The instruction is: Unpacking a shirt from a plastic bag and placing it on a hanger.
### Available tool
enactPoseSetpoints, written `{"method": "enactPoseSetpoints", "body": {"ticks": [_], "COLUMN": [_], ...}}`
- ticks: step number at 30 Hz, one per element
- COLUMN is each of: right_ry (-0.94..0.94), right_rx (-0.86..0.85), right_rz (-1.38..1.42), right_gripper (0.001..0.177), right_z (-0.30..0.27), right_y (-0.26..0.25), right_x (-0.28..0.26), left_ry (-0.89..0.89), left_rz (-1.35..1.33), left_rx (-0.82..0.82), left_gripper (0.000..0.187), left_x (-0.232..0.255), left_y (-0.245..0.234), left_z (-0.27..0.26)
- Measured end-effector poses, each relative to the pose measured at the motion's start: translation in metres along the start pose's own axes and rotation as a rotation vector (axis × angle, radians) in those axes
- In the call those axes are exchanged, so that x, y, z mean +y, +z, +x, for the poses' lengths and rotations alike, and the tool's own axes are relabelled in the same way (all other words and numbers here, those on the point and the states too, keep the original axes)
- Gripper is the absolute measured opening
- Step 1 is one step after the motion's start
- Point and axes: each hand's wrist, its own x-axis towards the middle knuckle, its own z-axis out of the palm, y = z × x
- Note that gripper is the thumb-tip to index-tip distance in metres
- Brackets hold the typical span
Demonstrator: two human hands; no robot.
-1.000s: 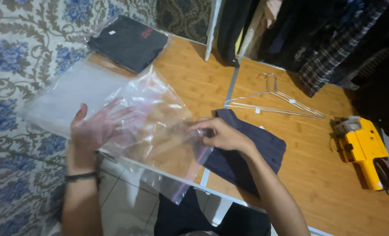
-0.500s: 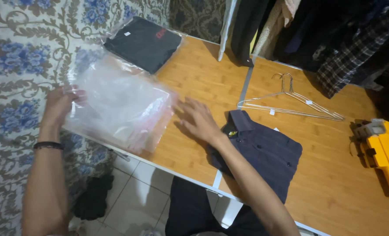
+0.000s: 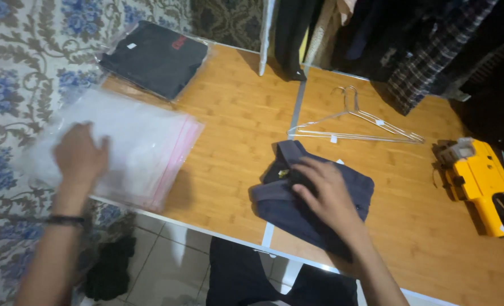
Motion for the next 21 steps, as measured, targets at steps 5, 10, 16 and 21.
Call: {"method": "enactPoseSetpoints", "body": {"ticks": [5,10,16,21], "right_ry": [0.174,0.163,0.248,0.388], "right_rx": [0.079,0.092,0.092,0.309], "right_rz": [-0.277,-0.339,-0.319,-0.336], "right_gripper": [0.061,0.07,0.069,0.073], "right_z": [-0.044,-0.056,-0.052,-0.063], "right_y": [0.006,0.015,0.008,-0.015], "right_x": [0.047,0.05,0.039,0.059], "left_ry": [-0.009,0.115,0.498,0.07], "left_rz": [-0.085,0.197,-0.306,-0.335], "left_rx": [-0.208,0.165,0.184,-0.179], "left_gripper": [0.056,0.059,0.027,0.059], "left_x": [0.052,0.107,0.268,0.345], "left_y": [0.017,0.001,-0.043,-0.052], "left_z": [-0.038,-0.056,-0.106,-0.143]}}
